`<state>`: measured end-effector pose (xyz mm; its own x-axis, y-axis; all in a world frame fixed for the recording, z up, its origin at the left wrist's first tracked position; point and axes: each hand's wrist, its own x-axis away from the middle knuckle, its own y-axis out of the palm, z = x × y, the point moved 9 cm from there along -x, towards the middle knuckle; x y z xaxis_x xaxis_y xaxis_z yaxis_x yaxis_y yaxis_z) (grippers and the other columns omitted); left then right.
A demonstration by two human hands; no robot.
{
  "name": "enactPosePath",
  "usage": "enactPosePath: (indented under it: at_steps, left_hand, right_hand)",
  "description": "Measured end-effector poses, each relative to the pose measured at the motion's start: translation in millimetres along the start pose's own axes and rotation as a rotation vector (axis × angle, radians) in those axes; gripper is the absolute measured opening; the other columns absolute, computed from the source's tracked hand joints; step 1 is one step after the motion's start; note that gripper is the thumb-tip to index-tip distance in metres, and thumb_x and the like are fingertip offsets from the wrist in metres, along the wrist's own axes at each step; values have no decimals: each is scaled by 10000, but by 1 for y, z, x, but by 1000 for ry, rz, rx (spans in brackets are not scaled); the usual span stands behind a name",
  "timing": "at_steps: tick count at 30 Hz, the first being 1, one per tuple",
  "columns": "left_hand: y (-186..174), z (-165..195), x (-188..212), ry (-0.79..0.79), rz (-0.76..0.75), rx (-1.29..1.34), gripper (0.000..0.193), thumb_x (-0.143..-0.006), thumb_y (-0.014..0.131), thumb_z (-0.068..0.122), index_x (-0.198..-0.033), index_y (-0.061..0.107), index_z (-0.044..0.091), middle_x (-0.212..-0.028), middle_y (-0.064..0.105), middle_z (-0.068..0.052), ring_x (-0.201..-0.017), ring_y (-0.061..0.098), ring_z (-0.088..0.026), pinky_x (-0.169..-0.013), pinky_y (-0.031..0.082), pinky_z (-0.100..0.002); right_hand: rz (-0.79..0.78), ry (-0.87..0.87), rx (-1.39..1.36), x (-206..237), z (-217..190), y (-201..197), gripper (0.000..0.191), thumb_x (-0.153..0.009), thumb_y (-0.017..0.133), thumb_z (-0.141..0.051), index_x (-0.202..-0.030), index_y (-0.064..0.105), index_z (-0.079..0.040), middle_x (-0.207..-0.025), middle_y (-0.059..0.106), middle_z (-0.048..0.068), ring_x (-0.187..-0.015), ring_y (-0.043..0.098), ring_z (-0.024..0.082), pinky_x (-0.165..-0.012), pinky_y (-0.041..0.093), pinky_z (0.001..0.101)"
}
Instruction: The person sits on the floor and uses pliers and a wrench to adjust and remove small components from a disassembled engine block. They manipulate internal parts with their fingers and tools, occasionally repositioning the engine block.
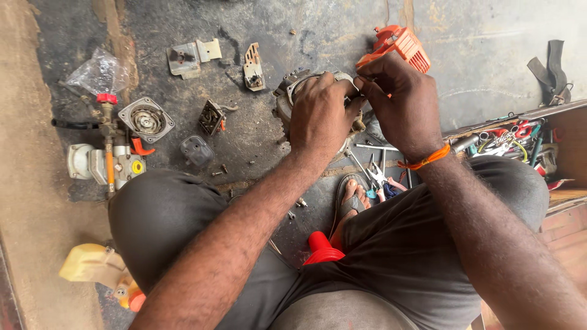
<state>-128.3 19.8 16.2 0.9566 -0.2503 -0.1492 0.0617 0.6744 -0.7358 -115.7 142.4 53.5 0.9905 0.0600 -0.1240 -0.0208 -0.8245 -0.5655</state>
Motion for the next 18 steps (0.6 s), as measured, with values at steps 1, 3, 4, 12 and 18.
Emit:
enactPosePath:
  at_steps: [1,3,4,12,18]
  left_hand:
    - [1,-1,1,-3,-4,-2,278,-861,817,343,-933,742,85,-893,642,-98,-941,630,-281,-859,514,-464]
    - [3,-3,3,-4,-14,-2,280,-876,808,351,-927,740,84,-882,637,-91,-927,629,-266,-857,514,-458]
    - [3,-2,4,16,0,-11,277,-875,807,348,-930,739,86,-885,640,-85,-924,628,-260,-858,512,-458]
    - [6,-5,9,33,-6,-23,279,-868,810,337,-938,738,78,-869,639,-72,-914,618,-241,-859,506,-446]
    - [6,-8,9,54,-33,14,241,-861,788,255,-1034,745,93,-895,643,-55,-923,617,-223,-834,514,-420]
  right_hand:
    - [-1,-5,-1,2,-1,0,120,-1018,722,-14,-1122,664,5,-1044,775,92,-1015,767,143,-849,621,291]
    - [-6,-22,28,4,-4,0,126,-1022,732,-33,-1119,660,2,-1052,772,95,-1026,768,153,-856,632,295]
    - [-8,-32,43,5,-5,0,131,-1023,737,-43,-1118,658,0,-1057,770,96,-1031,768,157,-859,638,297]
    - [15,-54,110,9,-14,2,136,-1011,748,-49,-1102,657,-5,-1046,775,98,-1006,783,177,-838,637,309]
    - [65,-131,335,11,-31,3,173,-992,799,-98,-1075,665,-28,-1020,771,98,-923,782,207,-770,614,327]
